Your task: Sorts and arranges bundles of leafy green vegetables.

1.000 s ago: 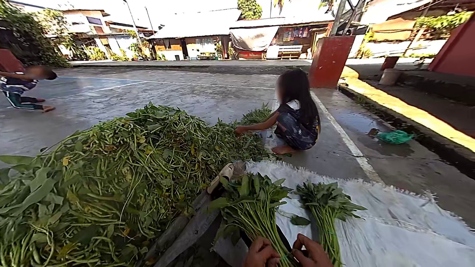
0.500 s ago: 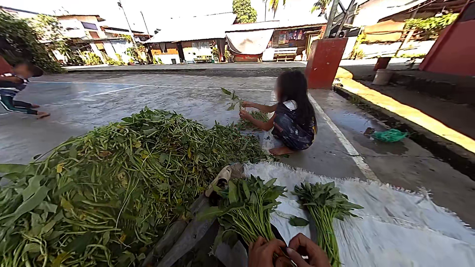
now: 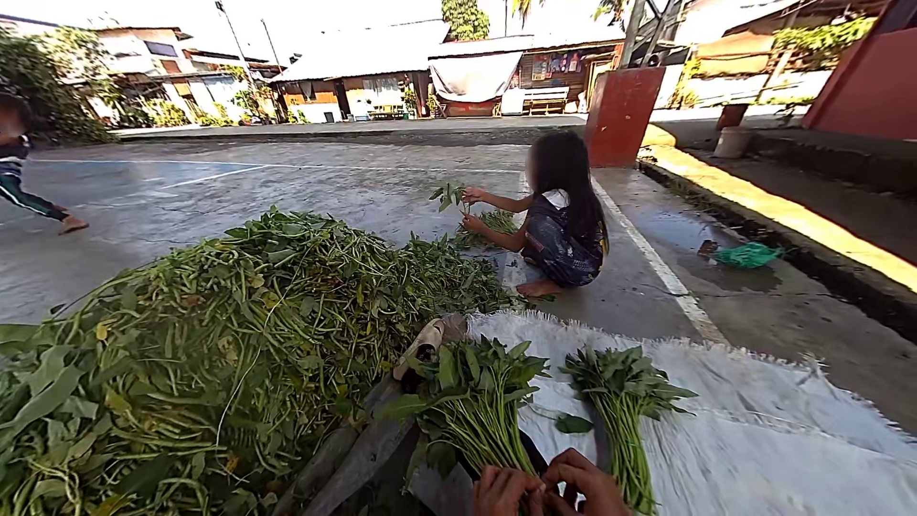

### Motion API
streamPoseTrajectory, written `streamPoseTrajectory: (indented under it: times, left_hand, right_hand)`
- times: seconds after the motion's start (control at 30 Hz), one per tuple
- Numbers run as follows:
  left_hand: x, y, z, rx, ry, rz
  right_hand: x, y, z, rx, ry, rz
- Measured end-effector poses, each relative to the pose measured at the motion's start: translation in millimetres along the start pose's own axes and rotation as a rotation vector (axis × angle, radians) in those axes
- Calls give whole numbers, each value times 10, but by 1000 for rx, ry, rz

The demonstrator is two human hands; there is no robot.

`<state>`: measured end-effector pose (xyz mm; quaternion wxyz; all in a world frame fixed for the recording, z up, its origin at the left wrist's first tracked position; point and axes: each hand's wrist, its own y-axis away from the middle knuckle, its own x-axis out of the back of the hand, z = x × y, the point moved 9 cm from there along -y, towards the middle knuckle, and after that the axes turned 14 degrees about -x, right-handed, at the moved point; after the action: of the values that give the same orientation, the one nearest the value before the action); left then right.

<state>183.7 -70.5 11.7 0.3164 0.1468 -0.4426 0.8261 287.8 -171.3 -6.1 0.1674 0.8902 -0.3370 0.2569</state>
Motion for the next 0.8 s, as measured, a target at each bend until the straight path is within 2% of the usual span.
streamPoseTrajectory:
  times: [0.13,0.27,0.33,0.43,0.57,0.7,0.8]
  left_hand:
    - [-60,-81,106,-31,-162,-206]
    - [-126,-84,107,-26,-256,-317]
    - [-136,-53,34,41,-165,-329]
    - [-132,1,-157,297,213,-360]
    - [-129,84,-297,536,459,-266]
    - [-148,98,-332,584,473,-268]
    - [-145,96,-367,575,521,-218]
  right_hand:
    - [-40,-29,-9,12,33,-1]
    - [-44,-20,5,-2,42,29]
    - [-40,9,-13,5,46,34]
    - [-19,91,-83,58,51,71]
    - [-5,202,-209,196,59,131]
    - [-18,267,-312,298,108,205]
    - [-23,218,-266,247,141,197]
